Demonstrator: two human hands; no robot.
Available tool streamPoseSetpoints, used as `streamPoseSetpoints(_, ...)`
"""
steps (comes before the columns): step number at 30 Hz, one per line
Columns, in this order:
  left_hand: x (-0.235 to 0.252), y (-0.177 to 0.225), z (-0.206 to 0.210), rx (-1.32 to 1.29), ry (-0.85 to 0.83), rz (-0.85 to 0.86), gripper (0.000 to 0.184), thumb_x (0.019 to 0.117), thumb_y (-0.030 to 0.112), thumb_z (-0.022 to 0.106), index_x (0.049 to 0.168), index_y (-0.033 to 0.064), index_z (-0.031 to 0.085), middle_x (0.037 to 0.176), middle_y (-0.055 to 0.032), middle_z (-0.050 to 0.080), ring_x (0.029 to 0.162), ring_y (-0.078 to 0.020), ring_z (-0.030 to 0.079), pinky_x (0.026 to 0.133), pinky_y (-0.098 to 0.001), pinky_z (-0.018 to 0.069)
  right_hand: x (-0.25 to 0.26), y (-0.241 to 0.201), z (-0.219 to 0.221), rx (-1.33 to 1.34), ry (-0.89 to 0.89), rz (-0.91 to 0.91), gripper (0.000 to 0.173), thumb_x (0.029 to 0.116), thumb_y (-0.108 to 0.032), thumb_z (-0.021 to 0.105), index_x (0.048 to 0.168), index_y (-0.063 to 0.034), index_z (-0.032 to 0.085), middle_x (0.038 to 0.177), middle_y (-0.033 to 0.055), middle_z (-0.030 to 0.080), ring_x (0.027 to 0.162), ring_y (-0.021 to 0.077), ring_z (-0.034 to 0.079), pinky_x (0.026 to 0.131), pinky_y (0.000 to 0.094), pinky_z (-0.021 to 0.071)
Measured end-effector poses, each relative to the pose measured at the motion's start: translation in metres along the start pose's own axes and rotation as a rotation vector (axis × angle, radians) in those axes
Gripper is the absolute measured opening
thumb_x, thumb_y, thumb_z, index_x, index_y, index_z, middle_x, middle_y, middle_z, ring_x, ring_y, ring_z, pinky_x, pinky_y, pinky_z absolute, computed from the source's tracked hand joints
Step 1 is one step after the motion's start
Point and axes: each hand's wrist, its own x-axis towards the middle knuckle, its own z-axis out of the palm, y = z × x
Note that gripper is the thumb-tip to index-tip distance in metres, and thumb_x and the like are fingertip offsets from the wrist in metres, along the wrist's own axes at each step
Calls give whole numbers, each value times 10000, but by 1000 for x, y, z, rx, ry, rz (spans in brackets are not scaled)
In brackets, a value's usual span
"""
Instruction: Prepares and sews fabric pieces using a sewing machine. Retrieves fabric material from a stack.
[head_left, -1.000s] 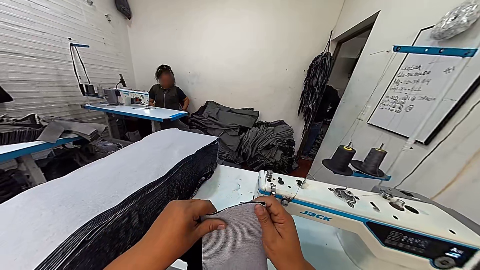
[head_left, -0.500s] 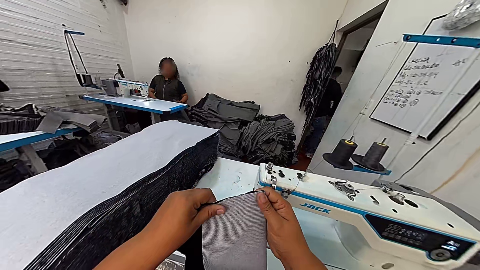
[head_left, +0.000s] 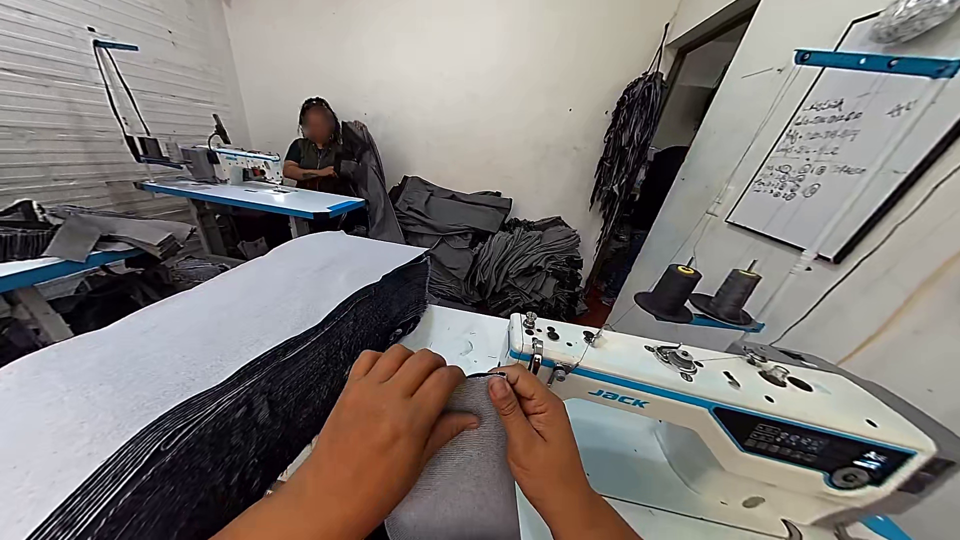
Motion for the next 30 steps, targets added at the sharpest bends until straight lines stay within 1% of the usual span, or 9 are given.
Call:
streamPoseSetpoints(6, -5, 9, 4, 14, -90, -82, 375, 921, 510, 600, 910, 156, 722, 870, -16, 698, 759, -212, 655, 633, -362, 486, -3, 5, 2, -77, 8, -26, 221, 1038, -141, 546, 950, -23, 711, 800, -55, 679, 726, -64, 617, 688, 106, 523)
streamPoseSetpoints(11, -6, 13, 10, -105, -86, -164, 373, 872, 487, 680, 960, 127, 717, 906, -24, 683, 783, -184, 662, 663, -316, 550, -4, 5, 1, -55, 23, -8, 248, 1015, -149, 565, 999, -12, 772, 923, -1, 721, 870, -17, 650, 805, 139, 535)
streamPoseSetpoints(14, -10, 18, 12, -201, -75, -250, 377, 840, 446, 722, 936, 83, 692, 781, -38, 670, 661, -161, 669, 575, -298, 558, -4, 6, -1, -5, 61, 13, 246, 1007, -138, 571, 1011, -14, 783, 966, 9, 719, 926, 3, 653, 845, 154, 538)
streamPoseSetpoints(17, -14, 22, 10, -511, -120, -363, 332, 932, 401, 677, 870, 76, 708, 714, -2, 671, 643, -29, 624, 593, -176, 508, -4, 7, -1, 2, 60, 23, 241, 1004, -118, 569, 1030, -9, 782, 962, 5, 707, 932, -4, 643, 853, 146, 531)
streamPoseSetpoints(20, -14, 22, 8, -884, -177, -437, 269, 1005, 290, 629, 934, 51, 730, 777, 40, 691, 695, 86, 602, 648, -78, 489, -7, 5, -3, -3, -25, 110, 314, 1047, -157, 521, 1207, 30, 715, 1080, 36, 713, 1019, 0, 633, 934, 169, 507)
streamPoseSetpoints(23, -16, 22, 11, -962, -121, -469, 209, 989, 255, 659, 935, 69, 737, 781, 73, 696, 697, 100, 608, 641, -73, 502, -18, 1, -10, -22, -133, 156, 467, 1093, -253, 436, 1366, 101, 572, 1283, 122, 685, 1185, 31, 627, 1055, 218, 484)
streamPoseSetpoints(25, -16, 23, 19, -919, -16, -410, 206, 975, 275, 682, 910, 88, 741, 856, 67, 687, 810, 87, 606, 724, -75, 496, -25, -1, -11, -36, -153, 65, 487, 1082, -319, 473, 1249, 102, 650, 1152, 84, 737, 1062, -12, 670, 960, 195, 538)
streamPoseSetpoints(28, -14, 23, 24, -789, 49, -263, 223, 1004, 341, 640, 917, 138, 676, 1190, 21, 668, 1158, 9, 578, 995, -156, 461, -26, -9, -12, -24, -210, -3, 433, 1082, -348, 477, 1026, 20, 699, 883, -22, 707, 840, -79, 639, 780, 130, 538)
streamPoseSetpoints(30, -11, 20, 22, -688, 29, -157, 264, 1053, 374, 552, 941, 141, 609, 1141, 9, 706, 1178, -37, 627, 1123, -282, 424, -24, -14, -16, 7, -237, -8, 389, 1081, -324, 488, 990, -1, 686, 841, -40, 679, 801, -84, 622, 741, 122, 527)
